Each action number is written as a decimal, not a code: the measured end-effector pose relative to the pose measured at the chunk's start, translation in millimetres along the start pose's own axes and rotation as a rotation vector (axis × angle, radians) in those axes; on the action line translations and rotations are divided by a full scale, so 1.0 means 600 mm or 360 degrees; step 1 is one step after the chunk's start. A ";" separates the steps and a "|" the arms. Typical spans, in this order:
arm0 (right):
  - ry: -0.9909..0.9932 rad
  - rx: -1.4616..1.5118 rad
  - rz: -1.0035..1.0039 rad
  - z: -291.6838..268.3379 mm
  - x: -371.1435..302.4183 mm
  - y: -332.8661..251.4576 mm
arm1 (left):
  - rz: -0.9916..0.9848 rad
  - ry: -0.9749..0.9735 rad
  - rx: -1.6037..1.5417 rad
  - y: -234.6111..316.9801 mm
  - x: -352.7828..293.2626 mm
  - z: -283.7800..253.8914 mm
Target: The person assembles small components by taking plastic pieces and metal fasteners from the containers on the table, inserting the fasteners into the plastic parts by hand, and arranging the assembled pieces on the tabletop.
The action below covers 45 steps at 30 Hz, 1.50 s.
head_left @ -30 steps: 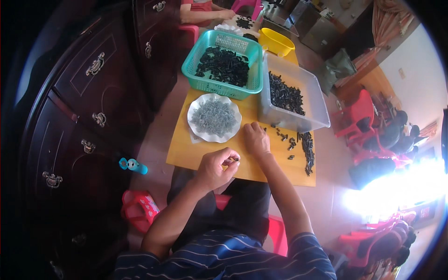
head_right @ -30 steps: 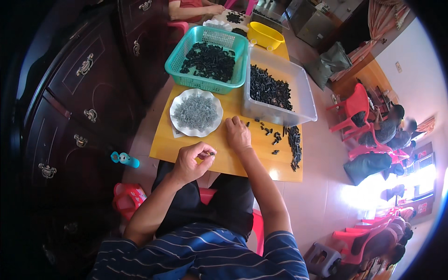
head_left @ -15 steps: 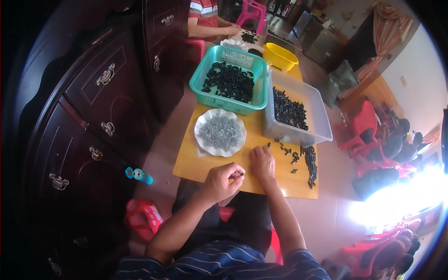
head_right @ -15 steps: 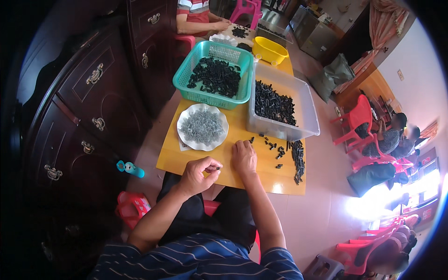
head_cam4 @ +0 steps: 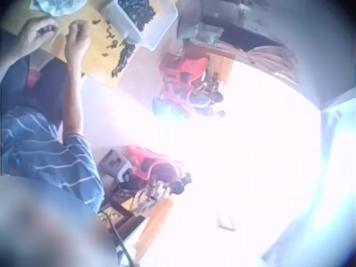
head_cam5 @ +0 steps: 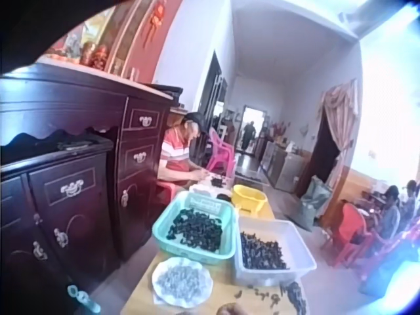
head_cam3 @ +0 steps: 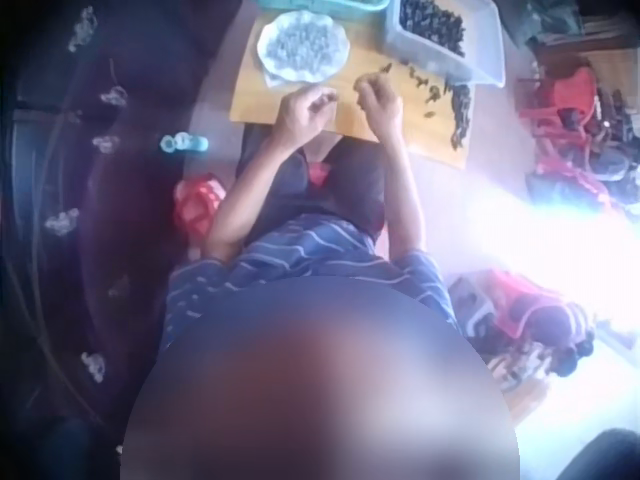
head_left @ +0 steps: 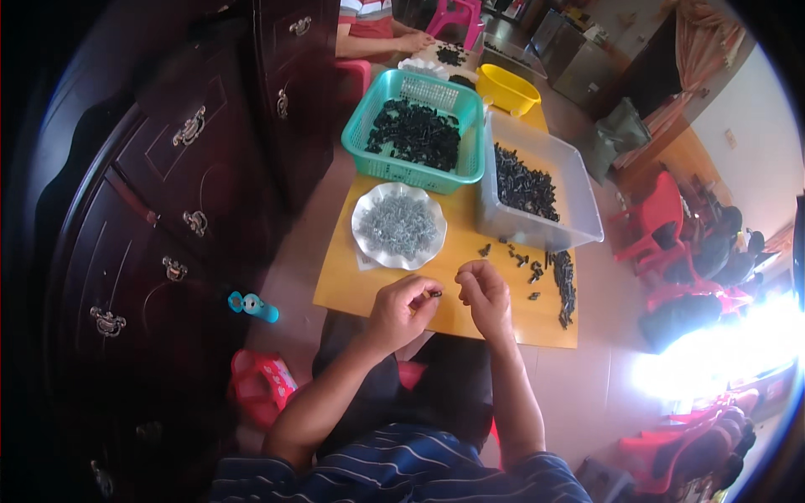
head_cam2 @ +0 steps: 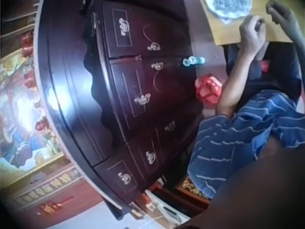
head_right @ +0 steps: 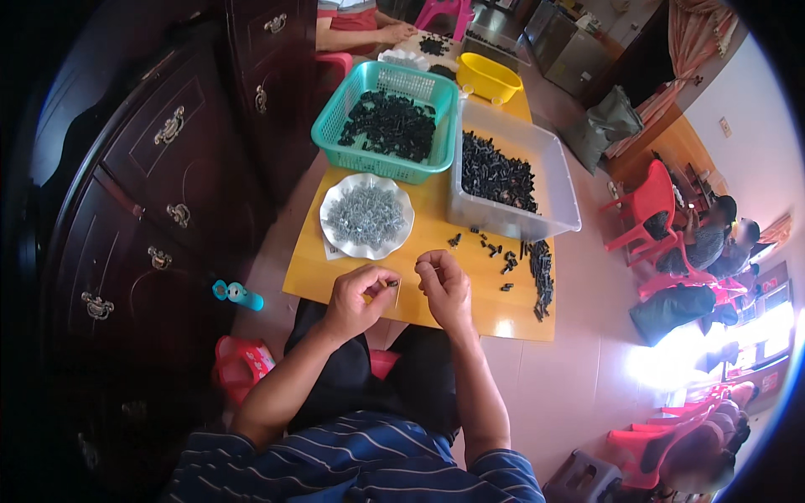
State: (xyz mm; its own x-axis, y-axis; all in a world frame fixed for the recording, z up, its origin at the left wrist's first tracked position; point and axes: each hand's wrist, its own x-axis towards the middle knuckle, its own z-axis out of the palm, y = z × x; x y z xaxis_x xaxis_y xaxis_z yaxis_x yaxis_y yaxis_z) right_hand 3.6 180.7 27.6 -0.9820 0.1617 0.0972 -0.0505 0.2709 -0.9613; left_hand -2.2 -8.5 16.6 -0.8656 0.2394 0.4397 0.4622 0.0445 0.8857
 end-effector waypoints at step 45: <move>-0.0121 -0.0013 -0.0170 0.001 -0.055 -0.005 | -0.0158 -0.0133 -0.0043 -0.011 -0.004 -0.003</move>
State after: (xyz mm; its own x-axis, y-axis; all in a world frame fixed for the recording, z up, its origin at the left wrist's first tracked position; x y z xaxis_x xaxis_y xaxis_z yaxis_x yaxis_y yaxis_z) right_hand 35.9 173.7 27.1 -0.9821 0.0595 0.1789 -0.1545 0.2905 -0.9443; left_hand -3.4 -10.9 10.1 -0.8873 0.3151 0.3368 0.3687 0.0458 0.9284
